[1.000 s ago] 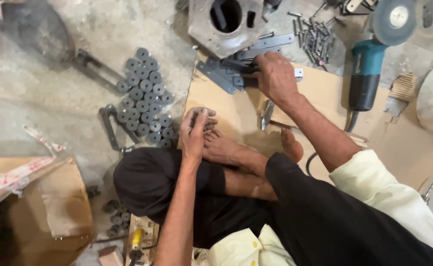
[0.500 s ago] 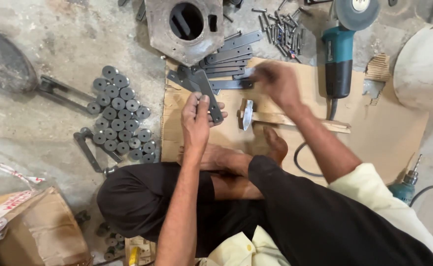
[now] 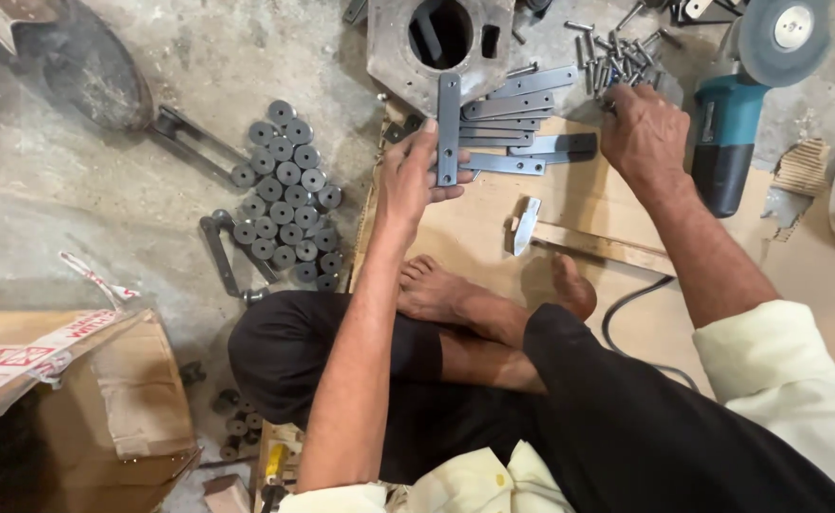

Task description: Assembling and finishing metal bracket components using a grinder and hammer.

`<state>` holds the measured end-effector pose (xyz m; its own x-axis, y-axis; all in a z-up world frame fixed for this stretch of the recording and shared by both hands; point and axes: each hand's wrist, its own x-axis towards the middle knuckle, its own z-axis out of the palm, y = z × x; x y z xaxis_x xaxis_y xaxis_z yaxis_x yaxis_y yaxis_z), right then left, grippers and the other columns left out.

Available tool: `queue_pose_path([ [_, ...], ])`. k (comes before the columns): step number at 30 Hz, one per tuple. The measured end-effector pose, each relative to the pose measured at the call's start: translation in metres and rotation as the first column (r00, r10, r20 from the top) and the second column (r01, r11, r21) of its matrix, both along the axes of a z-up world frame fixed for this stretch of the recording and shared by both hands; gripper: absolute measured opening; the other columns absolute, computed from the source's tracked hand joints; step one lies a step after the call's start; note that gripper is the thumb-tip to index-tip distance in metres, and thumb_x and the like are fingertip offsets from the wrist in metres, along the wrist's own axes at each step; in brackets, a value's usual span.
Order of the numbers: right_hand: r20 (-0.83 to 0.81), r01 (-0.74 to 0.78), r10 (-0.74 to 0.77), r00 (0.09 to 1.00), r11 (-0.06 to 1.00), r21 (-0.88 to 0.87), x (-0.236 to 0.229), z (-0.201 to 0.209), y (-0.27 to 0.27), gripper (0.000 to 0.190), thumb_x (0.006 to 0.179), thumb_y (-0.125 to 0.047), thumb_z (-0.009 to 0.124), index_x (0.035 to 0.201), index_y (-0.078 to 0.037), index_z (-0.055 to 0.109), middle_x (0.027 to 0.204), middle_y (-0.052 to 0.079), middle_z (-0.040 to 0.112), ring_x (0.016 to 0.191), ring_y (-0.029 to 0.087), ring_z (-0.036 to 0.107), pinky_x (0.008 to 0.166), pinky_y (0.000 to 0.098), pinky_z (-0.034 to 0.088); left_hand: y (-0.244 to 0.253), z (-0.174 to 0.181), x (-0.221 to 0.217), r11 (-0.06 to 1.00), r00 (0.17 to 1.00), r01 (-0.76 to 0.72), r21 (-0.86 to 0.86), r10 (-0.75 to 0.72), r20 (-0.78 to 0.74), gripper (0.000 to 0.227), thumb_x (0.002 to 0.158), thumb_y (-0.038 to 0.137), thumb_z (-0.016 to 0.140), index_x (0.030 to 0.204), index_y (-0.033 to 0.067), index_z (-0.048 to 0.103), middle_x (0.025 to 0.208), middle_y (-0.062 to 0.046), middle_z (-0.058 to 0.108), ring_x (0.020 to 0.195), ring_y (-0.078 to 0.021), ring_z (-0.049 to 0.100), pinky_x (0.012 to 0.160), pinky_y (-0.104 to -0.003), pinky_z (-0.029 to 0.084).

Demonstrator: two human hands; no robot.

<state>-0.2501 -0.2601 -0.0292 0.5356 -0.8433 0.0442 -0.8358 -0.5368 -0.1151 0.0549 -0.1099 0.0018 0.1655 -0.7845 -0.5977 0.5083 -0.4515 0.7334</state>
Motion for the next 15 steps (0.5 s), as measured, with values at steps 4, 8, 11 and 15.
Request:
queue_pose_path([
  [4,0.145,0.047,-0.052,0.988,0.998,0.038,0.009,0.010,-0.005,0.025,0.091,-0.010,0.075,0.116,-0.008,0.073,0.099,0.012,0.073,0.088,0.032,0.071,0.075,0.0451,0.056,-0.001,-0.008,-0.004,1.000,0.998,-0.001,0.028,-0.001,0.069,0.043,0.101,0.040,0.055,0.114,0.0012,0.068,0.088,-0.011,0.077,0.073,-0.0186,0.079,0.057,-0.029,0.065],
  [8,0.604,0.027,-0.327,0.727,0.892,0.450,0.042,0.035,-0.007,0.024,0.096,-0.002,0.074,0.119,-0.004,0.070,0.099,0.009,0.074,0.090,0.018,0.075,0.081,0.0317,0.062,-0.007,-0.022,-0.008,0.998,0.986,-0.041,-0.039,0.046,0.159,0.034,0.099,0.030,0.061,0.102,-0.0021,0.072,0.082,-0.011,0.075,0.065,-0.0181,0.078,0.051,-0.028,0.062],
  [11,0.813,-0.312,-0.312,0.492,0.809,0.499,0.086,0.042,-0.002,0.018,0.102,0.008,0.077,0.115,0.004,0.065,0.112,0.011,0.074,0.102,0.016,0.073,0.092,0.0293,0.063,-0.012,-0.023,-0.009,0.997,0.985,-0.074,-0.015,0.076,0.155,0.034,0.100,0.030,0.060,0.098,-0.0028,0.071,0.080,-0.010,0.076,0.059,-0.0163,0.076,0.047,-0.027,0.060],
  [15,0.870,-0.445,-0.264,0.416,0.775,0.448,0.148,0.047,0.000,0.026,0.103,0.008,0.076,0.125,0.003,0.064,0.107,0.008,0.071,0.099,0.014,0.072,0.091,0.0292,0.064,-0.015,-0.005,-0.006,0.998,0.979,-0.070,0.007,0.067,0.191,0.032,0.099,0.029,0.059,0.099,-0.0008,0.071,0.077,-0.010,0.077,0.053,-0.0148,0.073,0.043,-0.026,0.056],
])
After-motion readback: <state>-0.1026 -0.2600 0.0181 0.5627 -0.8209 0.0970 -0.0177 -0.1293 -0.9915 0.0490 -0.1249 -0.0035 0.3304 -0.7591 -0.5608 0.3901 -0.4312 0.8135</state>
